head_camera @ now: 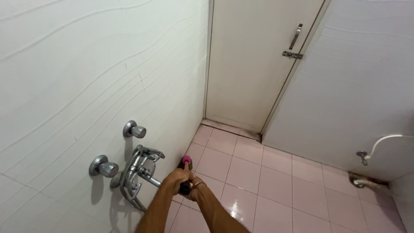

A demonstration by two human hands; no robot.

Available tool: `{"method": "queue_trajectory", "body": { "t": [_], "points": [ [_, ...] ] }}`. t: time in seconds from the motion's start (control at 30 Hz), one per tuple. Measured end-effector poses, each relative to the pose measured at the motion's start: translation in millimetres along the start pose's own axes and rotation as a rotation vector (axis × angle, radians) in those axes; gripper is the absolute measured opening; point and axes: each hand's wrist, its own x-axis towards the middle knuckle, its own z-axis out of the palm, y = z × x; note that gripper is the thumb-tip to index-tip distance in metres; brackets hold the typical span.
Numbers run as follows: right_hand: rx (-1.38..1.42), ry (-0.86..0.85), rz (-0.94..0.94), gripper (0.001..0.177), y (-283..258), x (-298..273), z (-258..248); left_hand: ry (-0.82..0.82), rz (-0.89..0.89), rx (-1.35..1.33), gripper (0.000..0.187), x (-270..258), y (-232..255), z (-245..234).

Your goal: The person mops the bathroom floor using a pink mop, moving it back and forth across the pink tiled surface. The person navigates around the toilet, sink, and door, covering the entire floor area.

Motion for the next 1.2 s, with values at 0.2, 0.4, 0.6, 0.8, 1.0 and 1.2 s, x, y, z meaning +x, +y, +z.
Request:
{"method": "queue_trajectory", "body": {
  "t": [0.2,0.4,0.6,0.8,1.0,1.2],
  "points": [
    [-0.182,-0.026,-0.175,0.038,10.7,-1.1,0.0,0.036,0.005,0.032,0.021,-36.0,5.8,0.0],
    [-0.180,-0.037,-0.195,0.038,23.1,-26.8,8.6,0.003,0.016,0.072,0.025,-59.4,4.5,-7.0],
    [-0.174,-0.034,-0.219,0.039,35.0,-42.6,-4.1,-0.030,0.073,-0.010,0.022,-57.5,-19.8,1.8],
    [-0.144,-0.026,-0.268,0.039,30.8,-73.7,-22.8,-0.090,0.088,-0.021,0.019,-66.4,-22.1,23.6],
    [-0.111,-0.015,-0.314,0.040,15.9,-49.6,-51.7,-0.155,0.067,0.049,0.025,-51.1,-31.9,38.5],
    [-0.082,-0.008,-0.349,0.041,-4.6,-4.7,-84.2,-0.135,0.028,0.132,0.028,-43.6,-37.1,63.6]
  ]
}}
